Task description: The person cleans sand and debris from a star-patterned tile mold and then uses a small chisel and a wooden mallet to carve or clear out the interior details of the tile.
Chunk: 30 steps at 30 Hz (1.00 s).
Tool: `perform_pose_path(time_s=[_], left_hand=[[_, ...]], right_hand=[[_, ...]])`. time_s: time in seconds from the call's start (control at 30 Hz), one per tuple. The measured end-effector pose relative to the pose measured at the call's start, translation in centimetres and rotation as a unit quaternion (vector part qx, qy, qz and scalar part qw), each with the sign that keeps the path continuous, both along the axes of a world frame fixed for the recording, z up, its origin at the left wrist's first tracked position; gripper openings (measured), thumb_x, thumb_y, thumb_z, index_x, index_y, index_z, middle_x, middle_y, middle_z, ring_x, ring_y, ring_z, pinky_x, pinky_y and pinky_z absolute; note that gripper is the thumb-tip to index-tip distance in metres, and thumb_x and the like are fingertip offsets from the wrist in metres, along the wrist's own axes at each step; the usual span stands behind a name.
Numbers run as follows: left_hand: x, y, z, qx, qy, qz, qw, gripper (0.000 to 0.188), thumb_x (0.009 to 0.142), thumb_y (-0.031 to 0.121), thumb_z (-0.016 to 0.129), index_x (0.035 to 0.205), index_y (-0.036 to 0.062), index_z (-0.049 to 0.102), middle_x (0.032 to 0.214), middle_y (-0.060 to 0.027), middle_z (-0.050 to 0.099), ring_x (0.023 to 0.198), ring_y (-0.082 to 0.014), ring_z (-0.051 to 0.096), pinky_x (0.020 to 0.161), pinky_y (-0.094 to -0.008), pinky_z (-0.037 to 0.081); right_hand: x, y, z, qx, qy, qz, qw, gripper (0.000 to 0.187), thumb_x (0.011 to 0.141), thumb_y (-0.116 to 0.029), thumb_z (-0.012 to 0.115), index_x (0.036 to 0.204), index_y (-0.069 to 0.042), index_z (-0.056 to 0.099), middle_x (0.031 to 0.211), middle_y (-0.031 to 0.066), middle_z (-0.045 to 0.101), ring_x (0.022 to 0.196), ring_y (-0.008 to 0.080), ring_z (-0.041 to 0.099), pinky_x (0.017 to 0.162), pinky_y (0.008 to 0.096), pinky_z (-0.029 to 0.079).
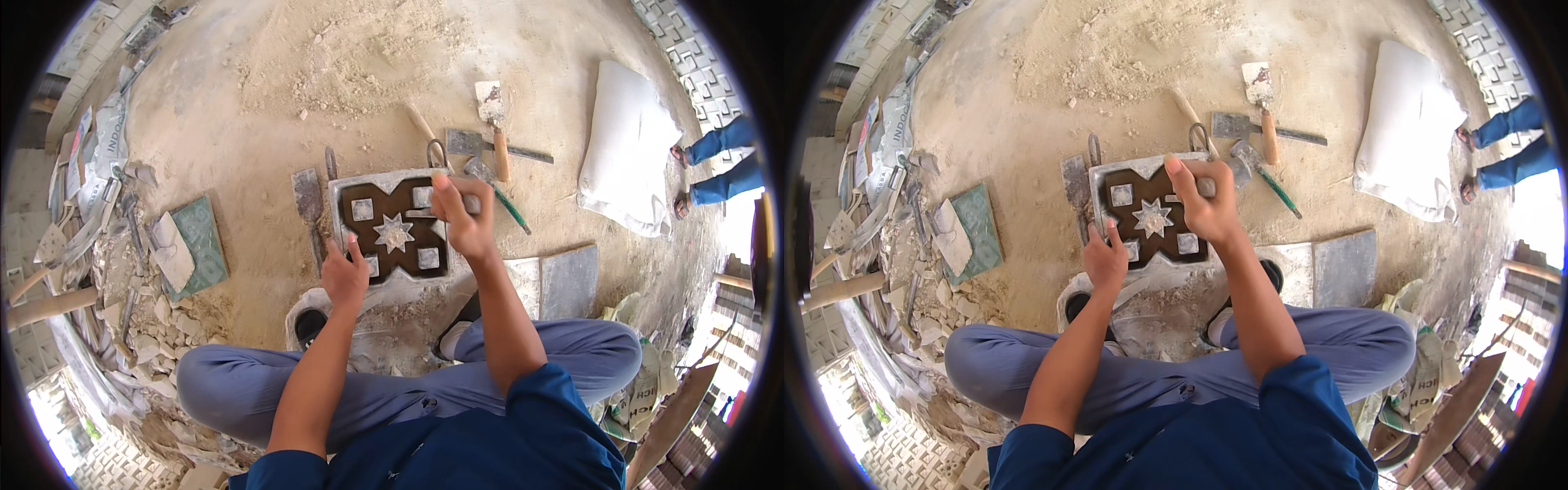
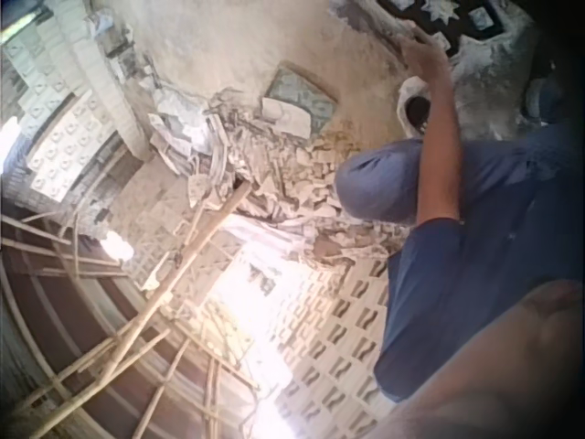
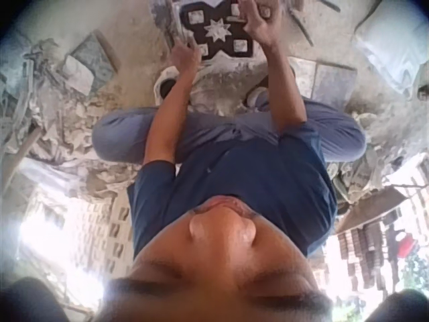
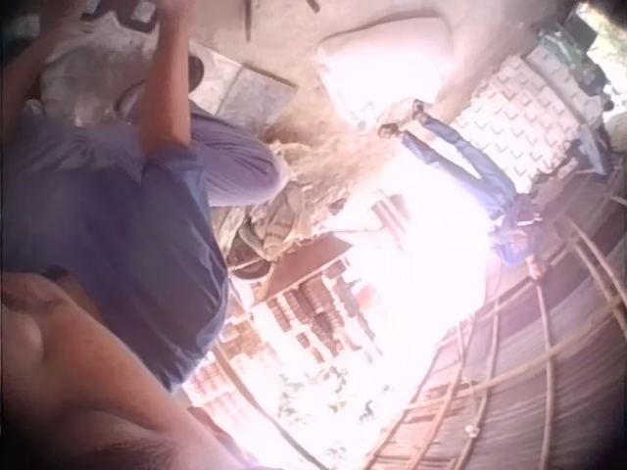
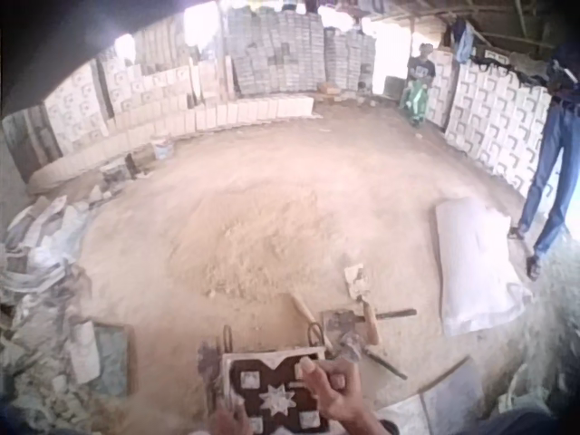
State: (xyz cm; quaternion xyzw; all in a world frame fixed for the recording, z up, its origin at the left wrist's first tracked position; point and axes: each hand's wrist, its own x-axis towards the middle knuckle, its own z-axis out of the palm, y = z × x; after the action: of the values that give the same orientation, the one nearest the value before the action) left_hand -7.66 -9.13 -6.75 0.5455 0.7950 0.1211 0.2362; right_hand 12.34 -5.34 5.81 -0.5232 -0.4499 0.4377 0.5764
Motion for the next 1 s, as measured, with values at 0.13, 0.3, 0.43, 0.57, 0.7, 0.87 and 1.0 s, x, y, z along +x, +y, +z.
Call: perform_pose_path(time_s=[0.13, 0.3, 0.43, 0.57, 0.7, 0.87, 1.0], left_hand=[[-0.2, -0.4, 0.3, -0.019, -0.01, -0.02, 1.0, 0.071, 0.102, 0.056, 0.04, 0.133, -0.0067, 0.053, 0.105, -0.0315, 0.069, 0.098, -0.0483, 0.066, 0.086, -0.0555, 0.051], [-0.2, -0.4, -0.1, -0.02, -0.015, -0.002, 1.0, 0.072, 0.102, 0.057, 0.04, 0.134, -0.0072, 0.052, 0.106, -0.0318, 0.069, 0.101, -0.0482, 0.066, 0.088, -0.0551, 0.05], [0.0, -0.5, 0.2, -0.013, -0.018, -0.012, 1.0, 0.071, 0.102, 0.055, 0.041, 0.132, -0.0082, 0.053, 0.103, -0.0338, 0.068, 0.099, -0.0494, 0.065, 0.086, -0.0559, 0.05], [-0.5, -0.5, -0.3, 0.021, -0.007, -0.011, 1.0, 0.069, 0.103, 0.054, 0.041, 0.128, -0.0092, 0.055, 0.099, -0.0353, 0.068, 0.096, -0.0508, 0.065, 0.084, -0.0567, 0.049], [-0.1, -0.3, 0.1, -0.021, -0.011, -0.018, 1.0, 0.074, 0.102, 0.057, 0.039, 0.135, -0.0084, 0.052, 0.108, -0.0315, 0.069, 0.101, -0.0477, 0.066, 0.089, -0.0543, 0.051], [-0.9, -0.4, -0.3, -0.007, -0.011, -0.014, 1.0, 0.074, 0.102, 0.057, 0.039, 0.136, -0.0072, 0.052, 0.107, -0.0313, 0.069, 0.1, -0.0477, 0.066, 0.088, -0.0548, 0.051], [0.0, -0.3, 0.5, -0.023, -0.017, -0.021, 0.999, 0.072, 0.103, 0.054, 0.04, 0.131, -0.0111, 0.053, 0.099, -0.0346, 0.068, 0.096, -0.0506, 0.065, 0.083, -0.0566, 0.05]], right_hand=[[0.4, -1.0, 2.7, 0.07, -0.092, 0.027, 0.993, 0.048, 0.102, -0.022, 0.06, 0.062, 0.0, 0.047, 0.055, 0.0003, 0.036, 0.056, 0.0056, 0.032, 0.048, 0.0316, 0.024], [0.1, -0.4, 2.0, 0.048, -0.071, 0.025, 0.996, 0.047, 0.102, -0.022, 0.062, 0.064, 0.003, 0.048, 0.053, 0.0028, 0.039, 0.054, 0.0072, 0.032, 0.048, 0.0324, 0.024], [-0.2, -0.7, 0.4, 0.042, -0.059, 0.037, 0.997, 0.048, 0.103, -0.022, 0.059, 0.064, 0.002, 0.046, 0.054, 0.0006, 0.036, 0.055, 0.0066, 0.031, 0.049, 0.0321, 0.024], [-0.6, -0.2, 1.8, 0.048, -0.048, 0.057, 0.996, 0.049, 0.104, -0.023, 0.058, 0.063, 0.001, 0.043, 0.055, -0.0005, 0.032, 0.056, 0.0076, 0.029, 0.048, 0.0324, 0.022], [-1.5, -0.1, 0.7, 0.037, -0.064, 0.062, 0.995, 0.051, 0.104, -0.025, 0.057, 0.062, 0.0, 0.042, 0.055, 0.0, 0.032, 0.055, 0.0075, 0.029, 0.048, 0.0323, 0.022], [-2.2, -0.3, 2.8, 0.043, -0.092, 0.067, 0.993, 0.052, 0.104, -0.026, 0.057, 0.061, 0.0, 0.042, 0.054, 0.0003, 0.032, 0.056, 0.0069, 0.029, 0.048, 0.032, 0.023], [-2.2, 1.0, 0.4, -0.038, -0.052, 0.044, 0.997, 0.053, 0.104, -0.027, 0.059, 0.061, 0.0, 0.043, 0.054, -0.0022, 0.035, 0.056, 0.0063, 0.03, 0.048, 0.0318, 0.023]])
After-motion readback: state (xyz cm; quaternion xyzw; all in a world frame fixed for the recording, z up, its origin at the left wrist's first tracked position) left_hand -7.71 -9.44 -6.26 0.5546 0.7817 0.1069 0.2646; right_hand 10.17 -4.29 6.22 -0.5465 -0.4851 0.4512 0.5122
